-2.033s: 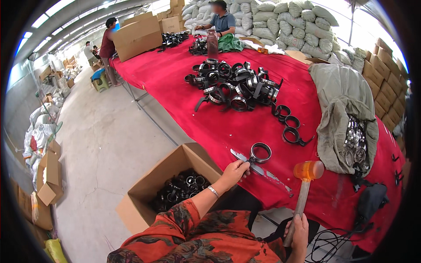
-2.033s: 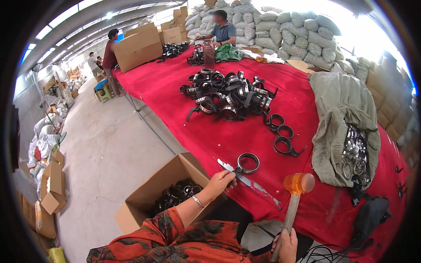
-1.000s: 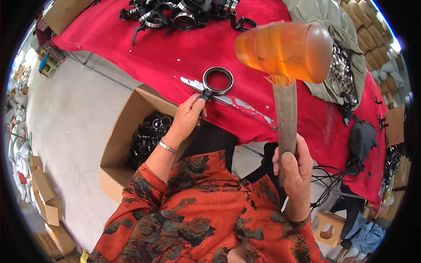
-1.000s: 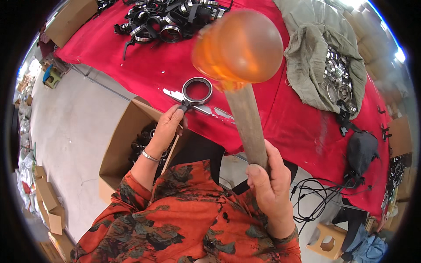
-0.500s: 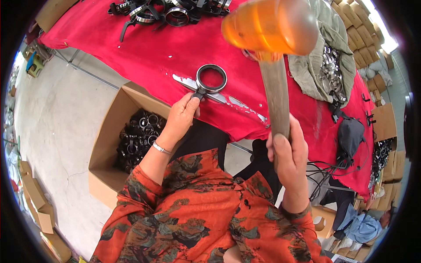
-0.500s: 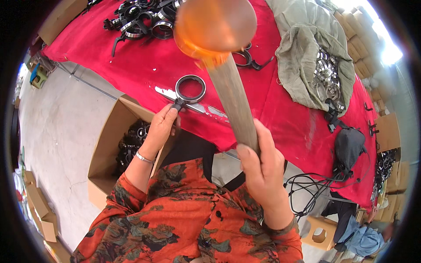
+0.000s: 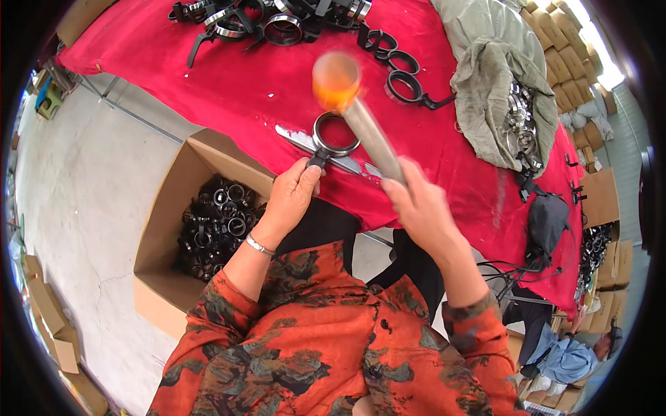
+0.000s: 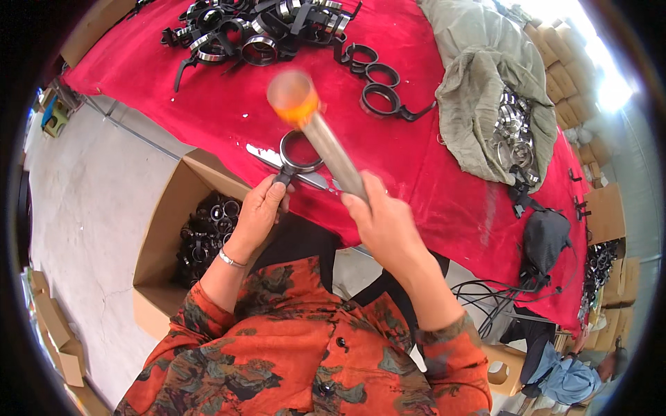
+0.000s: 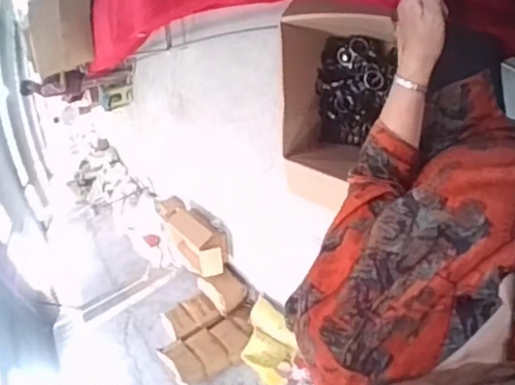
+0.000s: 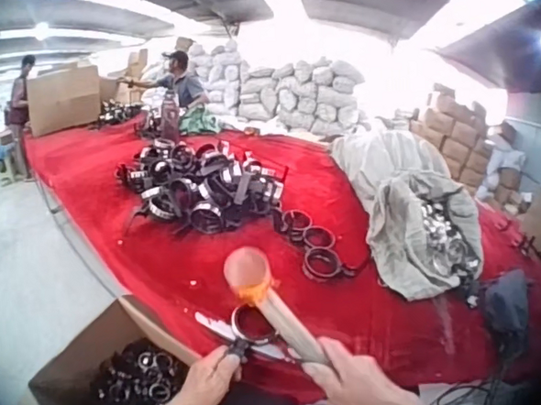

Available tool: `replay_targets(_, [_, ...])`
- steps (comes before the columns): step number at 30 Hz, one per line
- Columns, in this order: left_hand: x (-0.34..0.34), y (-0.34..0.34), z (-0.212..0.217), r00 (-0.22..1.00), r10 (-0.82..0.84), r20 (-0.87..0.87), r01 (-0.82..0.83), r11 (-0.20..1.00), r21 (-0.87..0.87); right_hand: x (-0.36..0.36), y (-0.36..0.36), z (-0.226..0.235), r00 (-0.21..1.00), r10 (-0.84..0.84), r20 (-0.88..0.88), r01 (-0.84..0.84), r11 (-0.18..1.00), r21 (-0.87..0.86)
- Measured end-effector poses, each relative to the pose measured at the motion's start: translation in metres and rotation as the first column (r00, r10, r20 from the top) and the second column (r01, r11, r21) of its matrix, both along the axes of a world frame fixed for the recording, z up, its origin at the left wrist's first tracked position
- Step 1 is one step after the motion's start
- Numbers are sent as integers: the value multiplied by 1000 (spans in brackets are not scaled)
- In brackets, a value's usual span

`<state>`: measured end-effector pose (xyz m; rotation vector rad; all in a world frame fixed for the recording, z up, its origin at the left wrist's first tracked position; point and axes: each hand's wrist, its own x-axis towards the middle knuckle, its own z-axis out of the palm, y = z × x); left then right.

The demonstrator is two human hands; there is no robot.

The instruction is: Using a rubber mallet to secure or tighten black circular components, likely hose clamps or similar plastic/rubber manufacturing products.

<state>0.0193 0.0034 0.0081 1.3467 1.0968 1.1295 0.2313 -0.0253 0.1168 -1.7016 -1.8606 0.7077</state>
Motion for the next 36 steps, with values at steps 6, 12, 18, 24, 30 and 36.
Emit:
replay_targets(6, [-4, -2, -10, 1000, 9, -1, -9, 1000, -28, -5, 3, 37, 990, 95, -105, -105, 990, -91])
replay_targets(12, [-2, -1, -2, 1000, -18, -23, 19, 1000, 18, -6, -15, 5, 976, 218, 15, -219, 971, 96])
replay_targets(18, [-5, -1, 0, 1000, 3, 11, -3, 999, -39, -4, -29, 41, 969, 248, -14, -246, 965, 90])
replay_targets(24, [-2, 2, -1, 998, -38, 48, 39, 999, -7, 41, -82, -18, 987, 130, -91, -132, 991, -16])
replay_targets(30, [-5, -2, -3, 998, -38, 50, 42, 996, -80, 43, -94, 17, 836, -138, -531, 143, 989, -33])
replay_targets(36, [4, -1, 3, 999, -34, 40, 39, 993, -115, 49, -99, -44, 967, -84, -242, 72, 996, -58])
